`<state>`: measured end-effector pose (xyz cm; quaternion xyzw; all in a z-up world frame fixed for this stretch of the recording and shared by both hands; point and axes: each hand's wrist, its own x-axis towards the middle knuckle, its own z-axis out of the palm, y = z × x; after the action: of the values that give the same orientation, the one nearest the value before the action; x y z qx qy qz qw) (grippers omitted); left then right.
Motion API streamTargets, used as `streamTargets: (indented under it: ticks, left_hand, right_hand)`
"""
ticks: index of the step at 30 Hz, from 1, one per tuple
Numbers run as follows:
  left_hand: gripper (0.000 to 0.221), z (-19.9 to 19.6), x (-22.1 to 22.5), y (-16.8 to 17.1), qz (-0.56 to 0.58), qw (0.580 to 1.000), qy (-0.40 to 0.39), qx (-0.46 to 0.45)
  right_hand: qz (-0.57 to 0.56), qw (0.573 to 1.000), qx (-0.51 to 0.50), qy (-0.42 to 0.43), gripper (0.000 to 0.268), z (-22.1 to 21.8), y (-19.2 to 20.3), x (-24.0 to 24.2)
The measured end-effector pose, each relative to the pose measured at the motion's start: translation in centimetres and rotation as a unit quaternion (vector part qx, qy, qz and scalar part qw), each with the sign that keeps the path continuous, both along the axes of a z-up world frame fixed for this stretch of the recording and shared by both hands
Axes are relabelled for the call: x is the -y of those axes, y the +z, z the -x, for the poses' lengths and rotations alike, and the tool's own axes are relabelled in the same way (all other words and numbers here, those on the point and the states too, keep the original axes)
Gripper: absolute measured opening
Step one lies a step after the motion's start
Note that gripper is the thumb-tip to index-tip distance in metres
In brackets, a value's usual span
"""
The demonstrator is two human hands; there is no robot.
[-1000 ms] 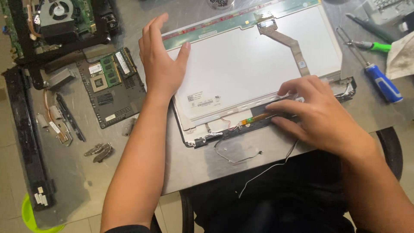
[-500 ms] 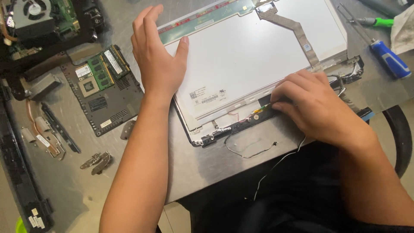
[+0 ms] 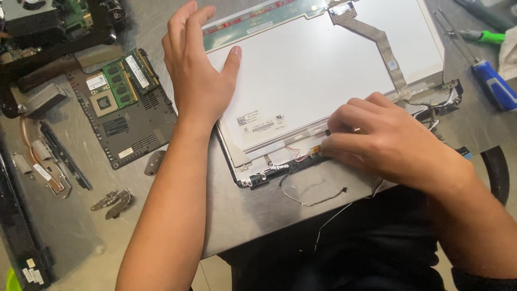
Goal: The person works on a disassembled laptop LCD panel at a metal workbench. They lift and reposition the panel, arrange its ribbon and camera cables along the bottom edge, handle small screws from a cup, and use a screwdriver on the panel assembly.
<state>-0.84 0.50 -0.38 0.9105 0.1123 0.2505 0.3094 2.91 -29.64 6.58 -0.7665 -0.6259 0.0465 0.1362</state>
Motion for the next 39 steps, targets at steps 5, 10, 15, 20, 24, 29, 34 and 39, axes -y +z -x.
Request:
streamTargets:
  ticks: [5, 10, 15, 20, 24, 29, 34, 39]
  left_hand:
    - [0.052, 0.0, 0.0, -0.2, -0.002, 1.000, 0.006, 0.005]
    - [0.050, 0.2, -0.1, -0.2, 0.003, 1.000, 0.010, 0.026]
    - [0.051, 0.0, 0.1, -0.1, 0.013, 1.000, 0.017, 0.015]
    - [0.049, 0.0, 0.4, 0.4, 0.016, 0.999, 0.028, -0.004]
    - [0.051, -0.3, 0.2, -0.1, 0.013, 0.999, 0.035, -0.008]
    - [0.054, -0.5, 0.4, 0.2, 0.036, 0.998, 0.043, 0.014]
    - [0.078, 0.0, 0.5, 1.0, 0.248, 0.964, 0.003, 0.095]
    - [0.085, -0.2, 0.3, 0.5, 0.253, 0.962, -0.005, 0.101]
  right_hand:
    - [0.014, 0.995, 0.013, 0.101, 0.019, -1.5, 0.1, -0.2]
    - [0.030, 0.986, 0.072, 0.147, 0.016, -2.1, -0.5, -0.6]
    - [0.063, 0.972, 0.131, 0.184, 0.014, -1.5, -0.6, -1.6]
    - [0.048, 0.975, 0.108, 0.188, 0.013, -1.7, -1.8, -1.6]
    - [0.074, 0.979, 0.055, 0.179, 0.019, -3.0, -1.8, -1.4]
    - [-0.004, 0.995, 0.016, 0.094, 0.012, -9.4, 1.8, -3.3]
    - [-0.075, 0.982, 0.169, -0.024, 0.012, -17.2, 0.6, -8.8]
    - [-0.089, 0.976, 0.186, -0.064, 0.005, -21.5, -3.0, -13.4]
